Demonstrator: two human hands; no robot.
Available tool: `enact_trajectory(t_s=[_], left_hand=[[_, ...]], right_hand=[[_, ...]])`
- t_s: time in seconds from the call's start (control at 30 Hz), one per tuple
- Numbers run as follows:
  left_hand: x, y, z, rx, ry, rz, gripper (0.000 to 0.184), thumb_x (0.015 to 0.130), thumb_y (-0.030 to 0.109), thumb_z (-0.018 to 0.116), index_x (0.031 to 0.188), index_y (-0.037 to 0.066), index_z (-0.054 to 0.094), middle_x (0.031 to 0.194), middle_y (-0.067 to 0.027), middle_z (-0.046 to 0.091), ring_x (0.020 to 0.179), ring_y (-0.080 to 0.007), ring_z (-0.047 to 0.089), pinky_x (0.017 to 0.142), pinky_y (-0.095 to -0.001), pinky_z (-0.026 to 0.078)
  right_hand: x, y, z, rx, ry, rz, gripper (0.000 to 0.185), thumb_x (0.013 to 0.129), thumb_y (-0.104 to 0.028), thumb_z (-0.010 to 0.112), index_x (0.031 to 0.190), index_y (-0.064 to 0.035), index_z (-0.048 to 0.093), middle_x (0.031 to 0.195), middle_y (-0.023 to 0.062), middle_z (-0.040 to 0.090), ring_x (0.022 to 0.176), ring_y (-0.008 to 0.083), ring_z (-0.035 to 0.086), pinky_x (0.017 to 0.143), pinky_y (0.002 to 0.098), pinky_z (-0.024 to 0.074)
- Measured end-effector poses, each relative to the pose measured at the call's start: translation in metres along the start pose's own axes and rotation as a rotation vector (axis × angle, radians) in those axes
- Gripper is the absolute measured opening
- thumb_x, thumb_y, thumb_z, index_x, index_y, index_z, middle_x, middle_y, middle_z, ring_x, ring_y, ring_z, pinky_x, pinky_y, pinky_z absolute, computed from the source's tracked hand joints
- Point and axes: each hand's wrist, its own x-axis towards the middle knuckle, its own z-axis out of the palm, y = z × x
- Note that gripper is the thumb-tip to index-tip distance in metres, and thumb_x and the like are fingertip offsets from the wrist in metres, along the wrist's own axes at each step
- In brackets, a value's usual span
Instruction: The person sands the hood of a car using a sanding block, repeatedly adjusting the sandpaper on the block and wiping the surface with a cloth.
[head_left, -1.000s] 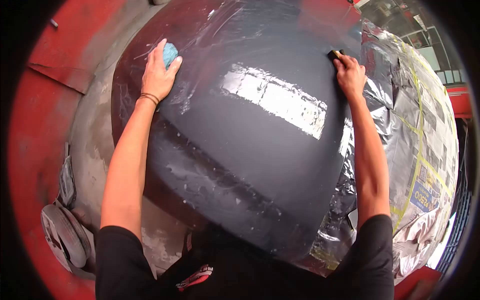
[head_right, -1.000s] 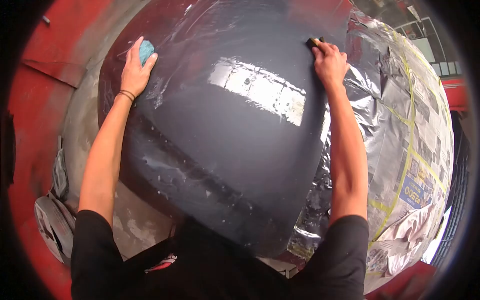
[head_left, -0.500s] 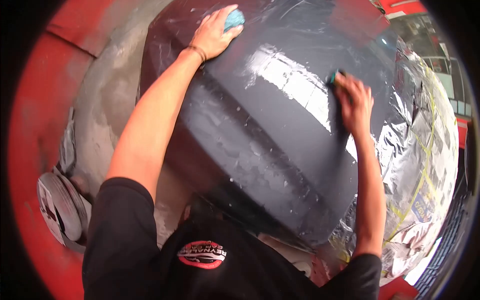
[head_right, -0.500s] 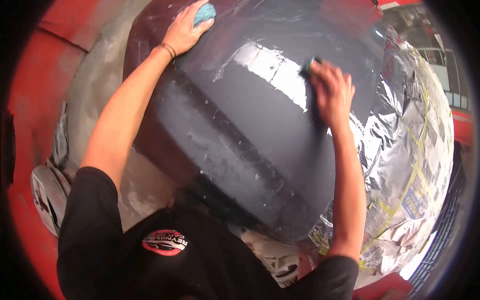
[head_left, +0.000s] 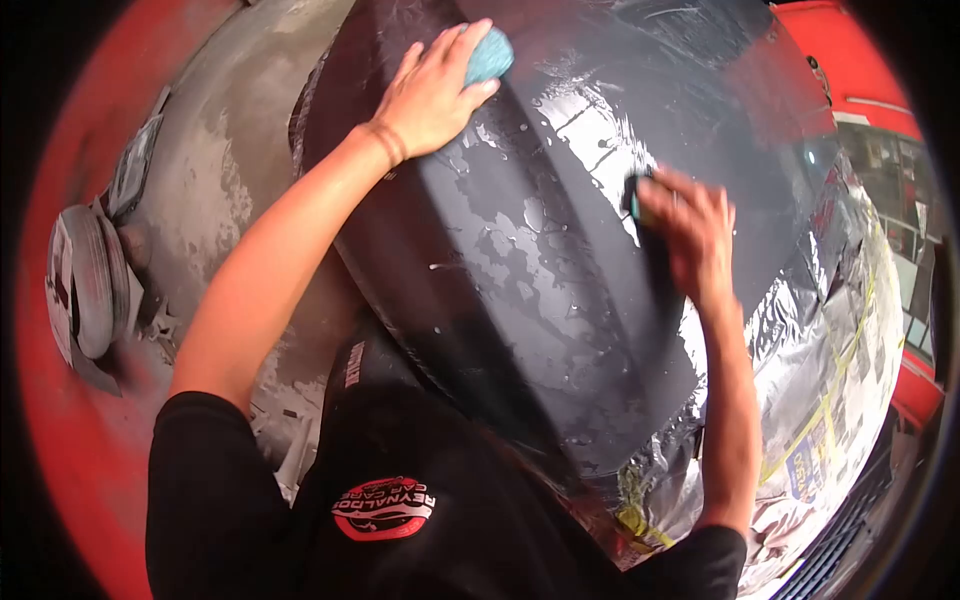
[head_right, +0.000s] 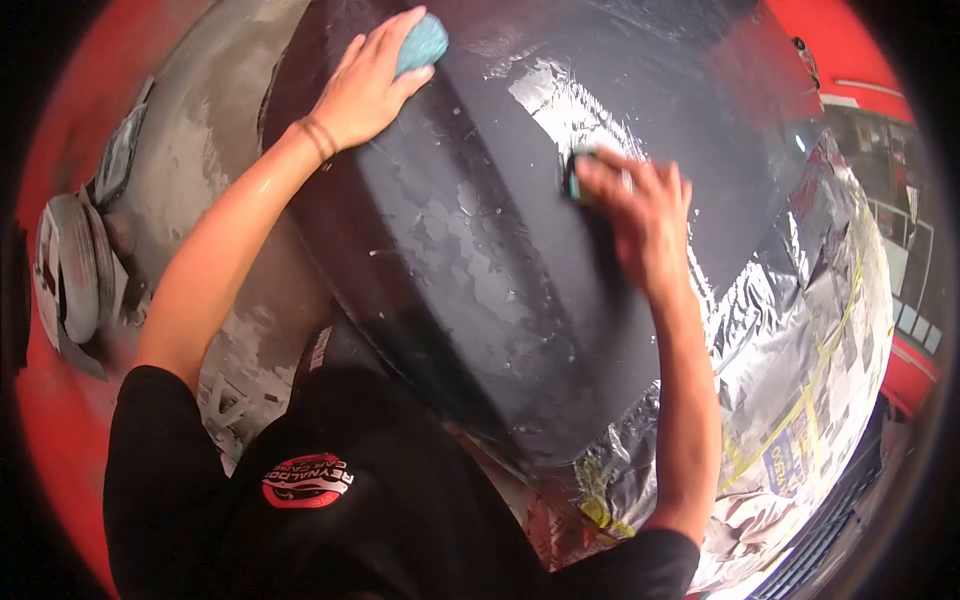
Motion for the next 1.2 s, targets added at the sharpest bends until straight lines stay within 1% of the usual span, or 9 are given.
enact_trajectory(t_s=[0.17, 0.43, 0.47, 0.57, 0.6, 0.7, 0.83, 1.0, 1.2], left_hand=[[-0.022, 0.015, -0.011, 0.056, 0.014, -0.019, 0.066, 0.107, 0.040, 0.069, 0.167, 0.025, 0.045, 0.164, -0.0114, 0.057, 0.153, -0.0341, 0.054, 0.133, -0.0636, 0.028], [-0.019, 0.019, -0.013, 0.130, -0.010, -0.021, 0.061, 0.105, 0.033, 0.069, 0.160, 0.014, 0.050, 0.161, -0.0129, 0.057, 0.150, -0.0335, 0.053, 0.124, -0.0611, 0.039], [-0.017, 0.025, -0.014, 0.076, -0.004, -0.104, 0.059, 0.105, 0.033, 0.069, 0.159, 0.016, 0.052, 0.162, -0.0113, 0.058, 0.152, -0.0326, 0.053, 0.125, -0.0644, 0.037], [-0.022, 0.022, -0.005, 0.189, 0.047, -0.007, 0.058, 0.105, 0.032, 0.069, 0.158, 0.016, 0.053, 0.160, -0.0115, 0.060, 0.151, -0.0331, 0.054, 0.126, -0.0645, 0.036], [-0.021, 0.034, -0.010, 0.083, 0.055, -0.162, 0.057, 0.104, 0.032, 0.069, 0.157, 0.015, 0.055, 0.160, -0.0119, 0.060, 0.151, -0.0327, 0.054, 0.126, -0.0644, 0.036], [-0.018, 0.036, -0.008, 0.107, 0.052, -0.172, 0.056, 0.105, 0.033, 0.069, 0.156, 0.014, 0.055, 0.160, -0.0125, 0.060, 0.150, -0.0326, 0.054, 0.126, -0.0636, 0.036], [-0.021, 0.030, -0.003, 0.149, 0.070, -0.103, 0.052, 0.105, 0.033, 0.068, 0.153, 0.014, 0.059, 0.160, -0.0124, 0.059, 0.151, -0.0315, 0.054, 0.126, -0.0625, 0.036], [-0.022, 0.024, -0.004, 0.157, 0.102, -0.023, 0.043, 0.106, 0.034, 0.067, 0.147, 0.018, 0.065, 0.161, -0.0113, 0.059, 0.151, -0.0304, 0.053, 0.121, -0.0577, 0.041], [-0.022, 0.029, -0.007, 0.133, 0.099, -0.034, 0.037, 0.106, 0.033, 0.067, 0.140, 0.018, 0.069, 0.159, -0.0113, 0.061, 0.149, -0.0306, 0.054, 0.119, -0.0562, 0.042]], right_hand=[[-0.108, -0.024, -0.033, 0.074, -0.078, -0.003, 0.045, 0.091, -0.005, 0.072, 0.123, -0.0318, 0.085, 0.144, -0.0019, 0.076, 0.128, 0.0278, 0.068, 0.108, 0.0481, 0.0439], [0.091, 0.039, 0.047, 0.077, 0.109, -0.202, 0.045, 0.099, 0.001, 0.070, 0.132, -0.0269, 0.082, 0.144, 0.0036, 0.077, 0.122, 0.0261, 0.070, 0.104, 0.0457, 0.0491], [0.081, 0.037, 0.045, 0.096, 0.092, -0.172, 0.039, 0.101, -0.007, 0.071, 0.131, -0.0293, 0.082, 0.142, -0.0035, 0.077, 0.125, 0.0283, 0.065, 0.107, 0.0458, 0.0449], [-0.007, 0.017, 0.006, 0.148, -0.042, -0.265, 0.057, 0.087, -0.002, 0.073, 0.135, -0.0319, 0.079, 0.147, 0.0011, 0.075, 0.127, 0.0304, 0.066, 0.107, 0.0489, 0.0443], [-0.050, 0.007, -0.007, 0.085, -0.060, -0.295, 0.060, 0.082, -0.004, 0.073, 0.133, -0.0334, 0.080, 0.147, 0.0015, 0.074, 0.126, 0.0312, 0.068, 0.109, 0.0492, 0.0440], [-0.153, -0.025, -0.039, 0.142, -0.118, -0.118, 0.043, 0.089, -0.007, 0.074, 0.119, -0.0349, 0.085, 0.143, -0.0029, 0.078, 0.125, 0.0269, 0.072, 0.110, 0.0500, 0.0435], [-0.071, -0.007, -0.011, 0.044, -0.121, -0.222, 0.057, 0.086, 0.005, 0.073, 0.126, -0.0330, 0.083, 0.144, -0.0036, 0.076, 0.126, 0.0262, 0.069, 0.109, 0.0500, 0.0395], [0.089, 0.002, 0.049, 0.066, 0.053, -0.249, 0.035, 0.103, -0.007, 0.067, 0.126, -0.0282, 0.083, 0.143, -0.0084, 0.075, 0.120, 0.0278, 0.063, 0.103, 0.0462, 0.0418], [-0.094, -0.027, -0.021, 0.117, -0.113, -0.243, 0.039, 0.090, -0.004, 0.074, 0.116, -0.0319, 0.085, 0.144, -0.0030, 0.077, 0.120, 0.0276, 0.069, 0.105, 0.0484, 0.0442]])
